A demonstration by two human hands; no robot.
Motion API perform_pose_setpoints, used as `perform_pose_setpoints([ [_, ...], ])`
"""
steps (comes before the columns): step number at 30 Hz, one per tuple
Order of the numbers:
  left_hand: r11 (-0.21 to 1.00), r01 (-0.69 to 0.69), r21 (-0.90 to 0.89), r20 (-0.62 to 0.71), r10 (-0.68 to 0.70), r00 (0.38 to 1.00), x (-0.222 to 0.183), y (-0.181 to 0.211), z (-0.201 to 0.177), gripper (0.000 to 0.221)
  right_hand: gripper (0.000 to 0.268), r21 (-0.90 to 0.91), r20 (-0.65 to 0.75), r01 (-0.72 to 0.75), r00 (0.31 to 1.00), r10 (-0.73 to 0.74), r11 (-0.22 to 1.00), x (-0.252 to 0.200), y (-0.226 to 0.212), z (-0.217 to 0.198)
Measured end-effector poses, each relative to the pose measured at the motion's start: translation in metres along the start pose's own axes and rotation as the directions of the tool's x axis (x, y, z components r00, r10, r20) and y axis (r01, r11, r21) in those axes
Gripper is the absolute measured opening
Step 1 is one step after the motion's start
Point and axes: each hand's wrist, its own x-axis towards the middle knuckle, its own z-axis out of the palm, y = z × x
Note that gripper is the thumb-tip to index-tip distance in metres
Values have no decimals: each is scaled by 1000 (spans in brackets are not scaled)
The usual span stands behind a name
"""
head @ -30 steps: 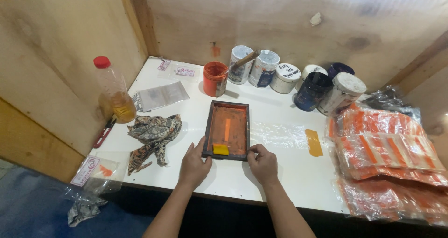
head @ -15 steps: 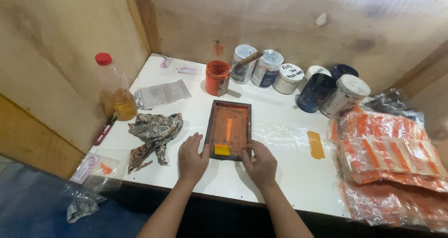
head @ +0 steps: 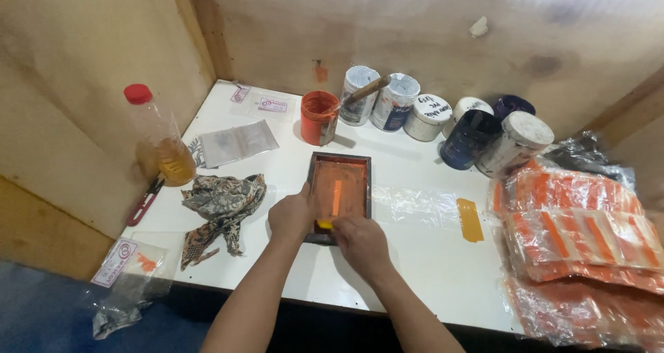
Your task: Applying adhesive strips to plastic bags and then using a manual screen printing frame to print a design on them.
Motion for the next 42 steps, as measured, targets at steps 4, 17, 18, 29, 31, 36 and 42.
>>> perform_pose_setpoints([
  [4,999,-5,37,-9,5,1000,4,-3,4,54,17,234,-106,-200,968,230,951,7,43,7],
  [17,999,45,25,-14,-45,999,-20,20,-23,55,12,993,113,-53,602,790,-101,-9,114,-4],
  [18,997,66,34,-13,-66,998,-19,21,-23,55,13,994,110,-49,612,783,-101,-6,115,-2],
  [29,997,75,28,-17,-75,997,-24,24,-29,52,13,991,135,-84,592,795,-106,-5,96,-17],
  [31,997,72,22,-17,-71,997,-24,29,-32,52,13,991,134,-91,589,797,-99,-3,94,-21],
  [36,996,80,32,-5,-80,997,-26,31,-36,52,13,990,136,-120,596,792,-79,-5,86,-26],
  [42,998,43,36,-17,-42,999,-18,35,-32,53,13,989,101,-145,599,794,-17,-3,99,-11],
])
